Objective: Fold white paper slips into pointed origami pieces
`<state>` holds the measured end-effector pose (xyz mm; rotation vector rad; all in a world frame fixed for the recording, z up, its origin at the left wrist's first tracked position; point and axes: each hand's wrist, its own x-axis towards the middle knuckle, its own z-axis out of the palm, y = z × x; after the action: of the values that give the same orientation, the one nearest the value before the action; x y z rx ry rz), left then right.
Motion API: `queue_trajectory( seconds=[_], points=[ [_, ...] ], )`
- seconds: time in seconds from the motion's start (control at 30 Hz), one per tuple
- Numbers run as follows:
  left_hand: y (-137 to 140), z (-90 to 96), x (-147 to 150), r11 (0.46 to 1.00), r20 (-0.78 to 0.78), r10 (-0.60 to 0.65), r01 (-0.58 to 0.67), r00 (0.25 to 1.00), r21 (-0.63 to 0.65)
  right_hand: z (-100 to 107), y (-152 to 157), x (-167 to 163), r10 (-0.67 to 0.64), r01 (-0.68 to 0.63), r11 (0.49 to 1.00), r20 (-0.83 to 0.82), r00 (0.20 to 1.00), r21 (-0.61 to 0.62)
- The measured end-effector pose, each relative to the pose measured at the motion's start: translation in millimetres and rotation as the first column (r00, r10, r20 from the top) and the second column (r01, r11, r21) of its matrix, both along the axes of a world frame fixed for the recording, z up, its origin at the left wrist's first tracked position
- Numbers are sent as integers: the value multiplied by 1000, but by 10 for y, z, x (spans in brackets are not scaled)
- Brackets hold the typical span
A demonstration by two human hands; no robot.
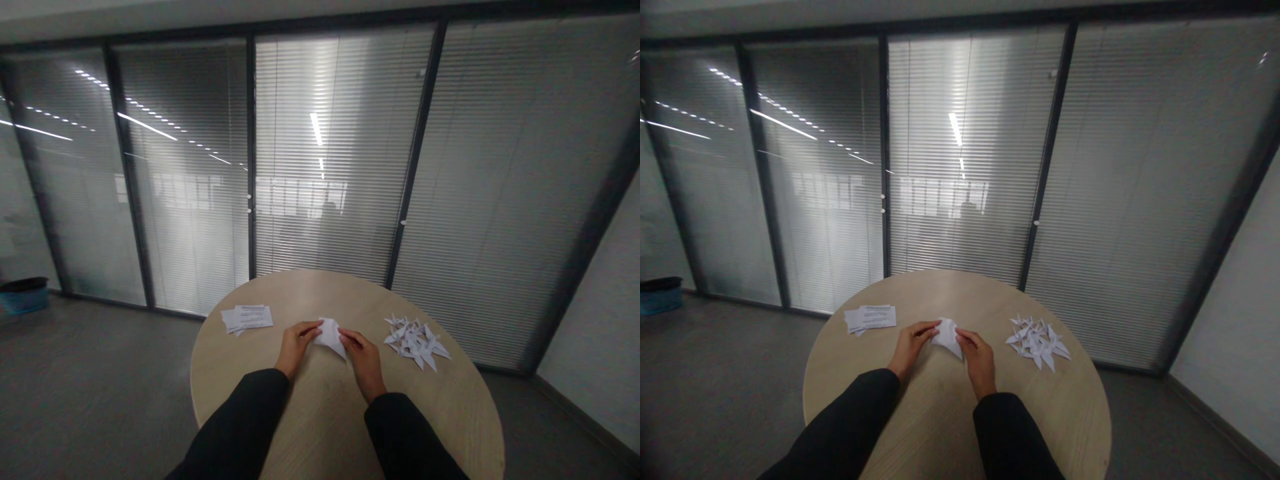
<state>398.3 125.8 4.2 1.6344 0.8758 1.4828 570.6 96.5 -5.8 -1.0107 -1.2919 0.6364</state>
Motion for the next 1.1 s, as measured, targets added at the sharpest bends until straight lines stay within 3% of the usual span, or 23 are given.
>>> queue_trajectory(
  seconds=[0.17,0.7,1.1],
  points=[
    [8,-25,6,998,-94,-21,26,995,56,29,-18,-3,5,-5,1000,-11,1000,-7],
    [39,-4,6,994,96,-42,51,994,-99,14,-5,-5,4,-3,1000,-40,999,13],
    [43,-7,17,990,119,-35,50,992,-130,19,-7,1,48,-50,998,-60,997,-34]
  ],
)
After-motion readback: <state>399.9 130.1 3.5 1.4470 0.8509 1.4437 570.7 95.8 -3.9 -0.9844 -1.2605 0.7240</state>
